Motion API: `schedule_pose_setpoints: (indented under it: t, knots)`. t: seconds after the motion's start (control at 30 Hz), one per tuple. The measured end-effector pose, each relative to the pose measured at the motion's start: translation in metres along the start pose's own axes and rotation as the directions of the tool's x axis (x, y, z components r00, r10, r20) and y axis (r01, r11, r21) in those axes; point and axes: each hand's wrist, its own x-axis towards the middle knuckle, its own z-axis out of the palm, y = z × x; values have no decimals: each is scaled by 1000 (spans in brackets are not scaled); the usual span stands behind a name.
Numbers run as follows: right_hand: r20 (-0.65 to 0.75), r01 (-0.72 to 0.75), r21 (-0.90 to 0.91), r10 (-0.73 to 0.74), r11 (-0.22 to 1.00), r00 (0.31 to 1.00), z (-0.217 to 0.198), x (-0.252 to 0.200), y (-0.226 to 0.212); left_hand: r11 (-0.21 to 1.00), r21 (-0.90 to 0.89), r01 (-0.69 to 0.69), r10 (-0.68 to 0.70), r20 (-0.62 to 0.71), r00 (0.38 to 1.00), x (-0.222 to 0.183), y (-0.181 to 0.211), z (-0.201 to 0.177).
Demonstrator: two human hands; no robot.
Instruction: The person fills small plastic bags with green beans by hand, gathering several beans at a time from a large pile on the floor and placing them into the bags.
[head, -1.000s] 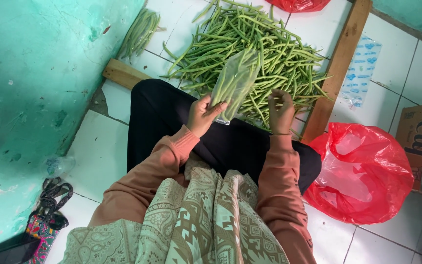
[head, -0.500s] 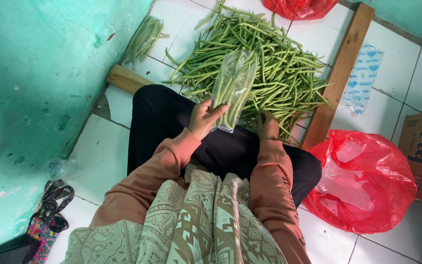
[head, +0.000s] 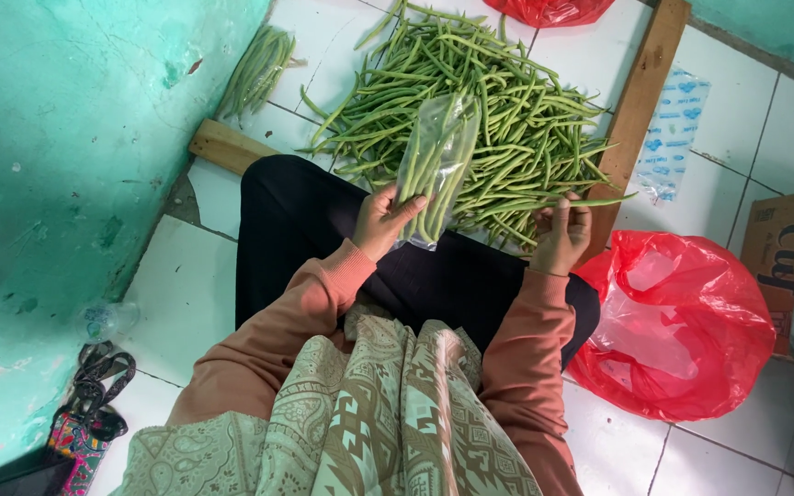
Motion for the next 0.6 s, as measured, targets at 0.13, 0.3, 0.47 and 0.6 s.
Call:
schedule_pose_setpoints:
  t: [0.13,0.3,0.47,0.6]
  knots:
    - [-22,40,40,-40,998,999,22,-13,-61,1000,-21,4,-4,11,1000,-6,-5,5]
    - [-69,203,120,-196,972,978,35,-9,-123,999,35,-4,2,39,999,-13,-45,0]
    - [71,441,105,-449,891,891,68,-27,-195,996,78,-32,12,239,971,-19,-22,1]
    - [128,546,8,-542,838,831,94,-35,-217,994,101,-32,1,292,956,-24,-23,3]
